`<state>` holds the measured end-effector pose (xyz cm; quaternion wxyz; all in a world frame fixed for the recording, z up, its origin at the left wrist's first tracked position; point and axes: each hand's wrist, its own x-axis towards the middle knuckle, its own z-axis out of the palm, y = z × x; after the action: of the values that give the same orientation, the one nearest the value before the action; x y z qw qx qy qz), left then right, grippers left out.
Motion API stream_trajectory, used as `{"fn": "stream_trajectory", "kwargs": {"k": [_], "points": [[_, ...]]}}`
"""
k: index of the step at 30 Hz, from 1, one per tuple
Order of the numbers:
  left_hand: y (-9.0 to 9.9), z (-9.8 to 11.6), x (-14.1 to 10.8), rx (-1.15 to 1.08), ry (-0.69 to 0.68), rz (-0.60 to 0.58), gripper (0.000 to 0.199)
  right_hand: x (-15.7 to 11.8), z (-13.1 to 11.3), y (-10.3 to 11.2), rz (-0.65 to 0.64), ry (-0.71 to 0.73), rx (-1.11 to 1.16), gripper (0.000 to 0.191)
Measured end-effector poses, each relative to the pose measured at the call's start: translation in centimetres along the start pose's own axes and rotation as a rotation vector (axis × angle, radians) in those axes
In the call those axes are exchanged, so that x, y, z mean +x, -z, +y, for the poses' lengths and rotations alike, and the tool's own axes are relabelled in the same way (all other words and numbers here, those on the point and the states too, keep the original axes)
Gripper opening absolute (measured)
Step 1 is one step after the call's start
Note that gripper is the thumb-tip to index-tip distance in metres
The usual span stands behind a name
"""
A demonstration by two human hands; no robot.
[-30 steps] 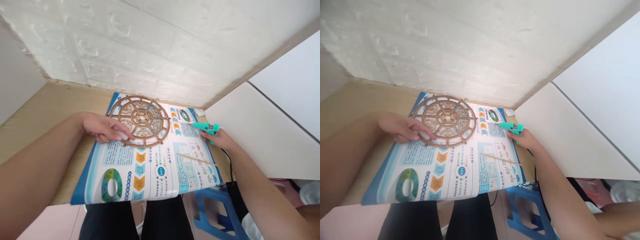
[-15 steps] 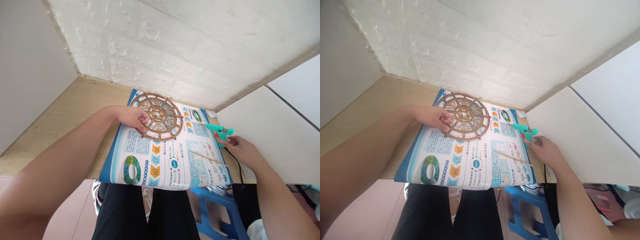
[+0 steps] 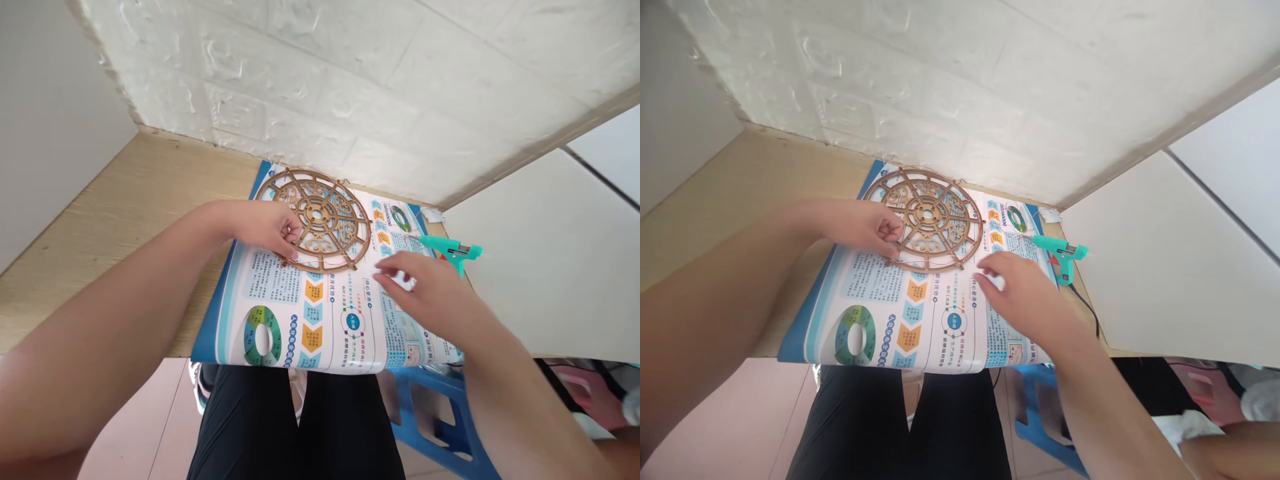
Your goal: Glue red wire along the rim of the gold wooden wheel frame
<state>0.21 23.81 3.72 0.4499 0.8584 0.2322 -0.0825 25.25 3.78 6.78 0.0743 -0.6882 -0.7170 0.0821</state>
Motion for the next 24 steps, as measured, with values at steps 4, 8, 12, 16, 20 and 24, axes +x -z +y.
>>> {"fn": "stream_trajectory", "kwargs": {"k": [4, 8, 12, 16, 20, 24], "points": [[0.0, 0.3, 0.0, 0.051, -0.015, 0.022, 0.022, -4.9, 5.1, 0.1, -0.08, -0.26, -0.186, 0.036], [-0.1, 0.2, 0.4, 0.109, -0.02, 0.01, 0.023, -7.2, 7.4, -1.5, -0.093, -0.281, -0.192, 0.031], [-0.3, -0.1, 0.7, 0.133, -0.02, -0.011, 0.024, -6.8, 6.3, -0.6, -0.1, -0.238, -0.155, 0.025], [-0.3, -0.3, 0.6, 0.125, -0.01, -0.02, 0.021, -5.0, 3.2, 2.2, 0.176, -0.023, 0.453, 0.028], [-0.3, -0.1, 0.4, 0.116, 0.008, -0.015, 0.017, -0.7, 0.2, 2.9, 0.46, 0.227, 0.947, 0.025], [-0.4, 0.1, 0.5, 0.123, 0.02, -0.001, 0.012, 4.0, -1.6, 0.5, 0.468, 0.371, 0.985, 0.014]]}}
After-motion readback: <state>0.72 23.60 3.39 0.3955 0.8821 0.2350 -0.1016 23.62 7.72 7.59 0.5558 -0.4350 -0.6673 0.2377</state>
